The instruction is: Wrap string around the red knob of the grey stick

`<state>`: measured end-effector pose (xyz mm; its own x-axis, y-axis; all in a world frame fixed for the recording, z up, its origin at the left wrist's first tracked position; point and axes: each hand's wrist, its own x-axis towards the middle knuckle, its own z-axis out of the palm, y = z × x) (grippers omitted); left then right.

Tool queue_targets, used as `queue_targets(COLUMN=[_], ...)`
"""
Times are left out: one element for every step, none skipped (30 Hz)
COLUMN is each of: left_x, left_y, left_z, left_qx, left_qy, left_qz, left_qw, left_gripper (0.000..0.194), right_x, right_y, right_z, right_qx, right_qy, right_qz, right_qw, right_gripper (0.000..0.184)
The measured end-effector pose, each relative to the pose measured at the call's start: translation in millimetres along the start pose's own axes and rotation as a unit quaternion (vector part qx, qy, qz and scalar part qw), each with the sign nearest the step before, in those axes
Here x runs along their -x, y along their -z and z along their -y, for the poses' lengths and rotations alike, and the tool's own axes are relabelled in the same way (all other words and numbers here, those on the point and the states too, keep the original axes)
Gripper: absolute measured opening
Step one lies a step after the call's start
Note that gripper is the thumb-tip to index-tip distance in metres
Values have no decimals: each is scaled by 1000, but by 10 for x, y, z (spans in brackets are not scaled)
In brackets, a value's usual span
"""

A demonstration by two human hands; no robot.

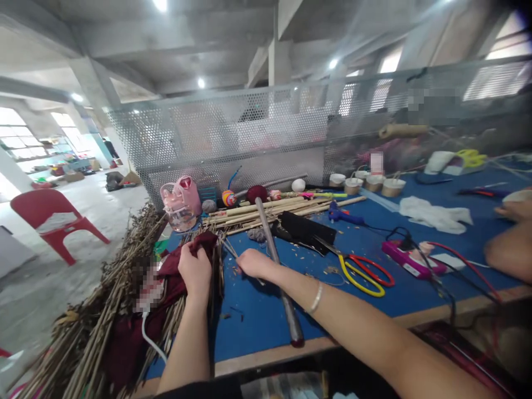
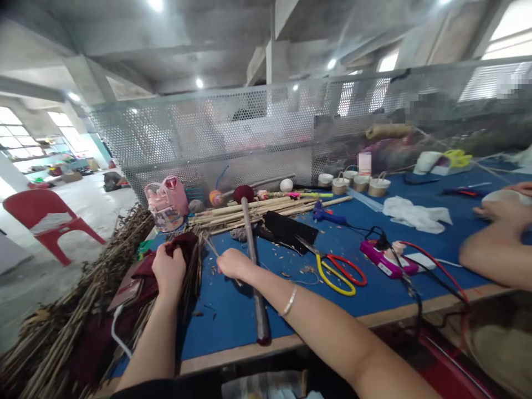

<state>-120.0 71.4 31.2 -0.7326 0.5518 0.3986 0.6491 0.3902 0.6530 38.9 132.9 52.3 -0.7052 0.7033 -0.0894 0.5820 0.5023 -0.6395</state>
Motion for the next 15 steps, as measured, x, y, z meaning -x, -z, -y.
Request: queue_targets(left_x=[-1, 1, 6, 13, 22, 34, 47, 62, 80, 103, 131, 168, 215, 273, 342], left_y=[-3, -13, -29, -49, -70, -87, -97, -98, -89, -72, -49, -24, -2, 12, 15], left_z=[13, 21, 26, 28, 30, 30, 29, 23, 11, -12, -49, -103, -175, -266, -371], left_qx=[13, 24, 34, 41, 45, 47, 47, 47, 45, 45, 49, 56, 70, 87, 104], left_qy=[-3, -8, -14, -21, -28, -35, -40, -44, -48, -53, -61, -75, -97, -126, -156], left_qz=[-15, -23, -28, -31, -35, -39, -45, -52, -58, -66, -79, -94, -106, -104, -83], left_qw=[1000, 999, 999, 998, 998, 998, 997, 997, 996, 995, 994, 991, 987, 983, 979], left_gripper=[31, 31, 30, 31, 33, 36, 39, 41, 41, 39, 37, 34, 31, 28, 25], right_x=[-79, -140, -180, -203, -213, -217, -221, -233, -254, -287, -329, -376, -425, -472, -514], right_y=[-62, -125, -180, -218, -234, -224, -188, -132, -61, 16, 89, 154, 205, 244, 271], right_z=[56, 108, 152, 182, 191, 178, 141, 83, 9, -75, -161, -244, -317, -378, -426], right_qx=[25, 48, 69, 88, 105, 121, 135, 149, 164, 178, 191, 201, 208, 210, 209], right_qy=[-5, -10, -12, -9, -3, 2, 5, 1, -8, -22, -37, -51, -61, -69, -72], right_qz=[5, 5, 2, -6, -18, -36, -57, -80, -101, -118, -127, -128, -125, -118, -111], right_qw=[1000, 999, 998, 996, 994, 992, 989, 986, 981, 977, 973, 970, 968, 968, 969], right_gripper=[29, 31, 34, 37, 39, 40, 38, 35, 31, 29, 31, 33, 34, 33, 30])
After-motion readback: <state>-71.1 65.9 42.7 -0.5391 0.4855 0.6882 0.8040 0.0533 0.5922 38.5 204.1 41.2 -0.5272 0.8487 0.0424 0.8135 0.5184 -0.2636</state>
